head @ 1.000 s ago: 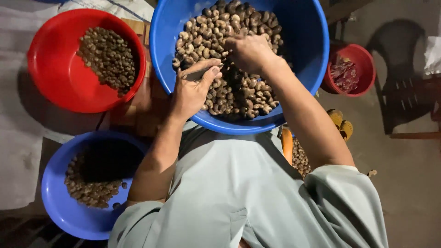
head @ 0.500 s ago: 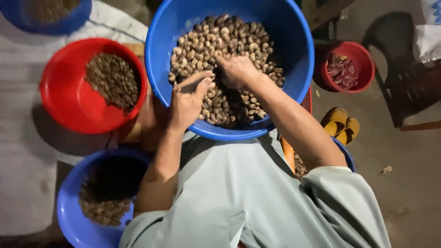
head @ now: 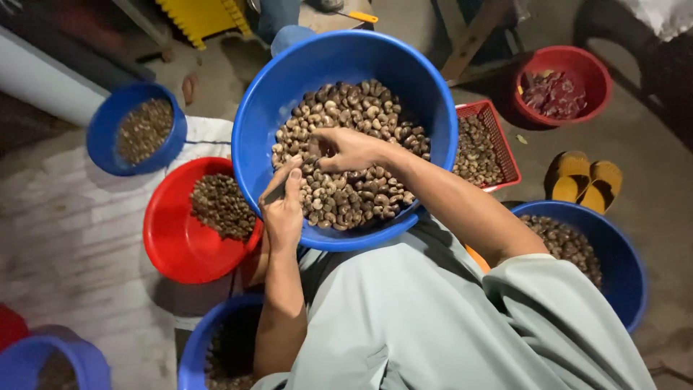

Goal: The person sits and uses a small knife to peel the outer skin off cashew nuts. They pick up nuts from a large blue bowl, remove the skin, and place the peeled nuts into a smaller blue bowl on the floor.

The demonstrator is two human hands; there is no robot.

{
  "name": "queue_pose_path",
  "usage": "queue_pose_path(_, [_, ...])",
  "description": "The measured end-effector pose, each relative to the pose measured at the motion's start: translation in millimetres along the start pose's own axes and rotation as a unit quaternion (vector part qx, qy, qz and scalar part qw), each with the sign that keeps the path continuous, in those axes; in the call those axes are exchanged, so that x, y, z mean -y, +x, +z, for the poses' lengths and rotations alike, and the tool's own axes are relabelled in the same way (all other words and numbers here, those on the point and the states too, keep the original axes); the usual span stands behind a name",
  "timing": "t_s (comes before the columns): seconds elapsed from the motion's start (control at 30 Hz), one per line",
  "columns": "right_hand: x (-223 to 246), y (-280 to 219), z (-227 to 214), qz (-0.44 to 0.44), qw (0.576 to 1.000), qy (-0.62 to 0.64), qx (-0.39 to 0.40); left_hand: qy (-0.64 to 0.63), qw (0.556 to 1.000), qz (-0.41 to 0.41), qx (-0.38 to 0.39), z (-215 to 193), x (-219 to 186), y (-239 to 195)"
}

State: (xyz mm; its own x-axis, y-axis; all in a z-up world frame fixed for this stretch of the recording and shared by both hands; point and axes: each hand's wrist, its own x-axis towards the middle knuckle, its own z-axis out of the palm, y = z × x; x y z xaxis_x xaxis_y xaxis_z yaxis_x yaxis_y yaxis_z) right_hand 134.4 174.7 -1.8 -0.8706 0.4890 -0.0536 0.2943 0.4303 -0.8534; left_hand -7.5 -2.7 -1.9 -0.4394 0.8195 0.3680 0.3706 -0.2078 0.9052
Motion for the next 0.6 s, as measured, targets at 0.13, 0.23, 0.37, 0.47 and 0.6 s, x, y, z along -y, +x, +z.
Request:
queue_pose_path(0.13, [11,-8,-4,-0.008,0.997,0.073,-0.004,-0.02,1.0,0.0,0.011,5,2,-1])
queue_pose_path(0.23, [4,-6,-4,-0.023,0.991,0.132,0.016,-0.031,0.999,-0.009,-0.011,9,-2,-1])
queue_pose_path(0.37, [5,-5,-10,-0.039,0.982,0.181,0.038,-0.041,0.999,-0.02,-0.006,10,-12,1])
queue_pose_path(0.47, [6,-5,-12,-0.051,0.981,0.18,0.049,-0.054,0.998,-0.029,-0.011,12,-17,1])
queue_pose_path(0.6, [-11,4,-5,-0.063,0.97,0.225,0.061,-0.071,0.997,-0.033,-0.016,13,-20,1])
